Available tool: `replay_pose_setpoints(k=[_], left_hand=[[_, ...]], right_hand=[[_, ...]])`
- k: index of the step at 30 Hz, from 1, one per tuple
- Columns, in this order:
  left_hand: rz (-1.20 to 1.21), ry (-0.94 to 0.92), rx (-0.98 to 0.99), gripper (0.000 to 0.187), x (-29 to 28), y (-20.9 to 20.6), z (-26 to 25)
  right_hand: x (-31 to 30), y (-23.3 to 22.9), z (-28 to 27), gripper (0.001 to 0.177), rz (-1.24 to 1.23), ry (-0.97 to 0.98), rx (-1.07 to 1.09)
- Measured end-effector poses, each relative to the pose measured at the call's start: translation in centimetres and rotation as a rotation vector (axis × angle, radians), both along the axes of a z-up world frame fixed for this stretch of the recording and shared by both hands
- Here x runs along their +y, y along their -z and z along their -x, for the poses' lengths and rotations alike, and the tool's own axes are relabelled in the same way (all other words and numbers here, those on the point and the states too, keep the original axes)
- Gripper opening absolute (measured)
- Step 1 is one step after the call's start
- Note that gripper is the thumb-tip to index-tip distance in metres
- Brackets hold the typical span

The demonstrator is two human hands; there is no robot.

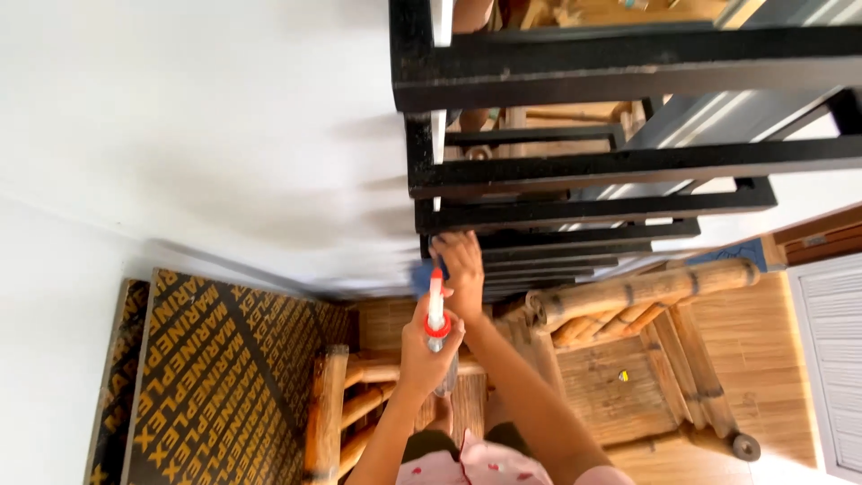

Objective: Cleaning glass louvre window slats by spraying them with a cleaning solution and wiping with a blue cloth.

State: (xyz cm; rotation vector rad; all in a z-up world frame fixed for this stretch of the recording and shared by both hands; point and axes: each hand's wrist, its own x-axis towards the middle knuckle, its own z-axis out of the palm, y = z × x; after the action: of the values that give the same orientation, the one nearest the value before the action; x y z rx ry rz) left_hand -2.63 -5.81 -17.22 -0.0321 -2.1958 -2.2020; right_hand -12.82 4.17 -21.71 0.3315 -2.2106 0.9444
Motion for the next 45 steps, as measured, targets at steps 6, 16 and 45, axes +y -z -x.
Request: replay_pose_setpoints(k=[6, 16, 45], left_hand=[[-0.018, 0.005, -0.011, 0.047, -0.6, 0.1, 1.1], [0.008, -0.035, -0.047, 0.048, -2.5, -0.4, -0.1], [-0.029, -0.146, 0.034, 0.048, -2.1, -1.3, -1.7]], right_hand=[[7.3, 1.0, 0.1, 0.034, -0.115, 0.044, -0.03], [12.1, 2.4, 0.4, 0.018, 0.03, 0.361, -0.02], [-1.6, -1.1, 3.3, 0.041, -0.048, -0.183, -0.274]])
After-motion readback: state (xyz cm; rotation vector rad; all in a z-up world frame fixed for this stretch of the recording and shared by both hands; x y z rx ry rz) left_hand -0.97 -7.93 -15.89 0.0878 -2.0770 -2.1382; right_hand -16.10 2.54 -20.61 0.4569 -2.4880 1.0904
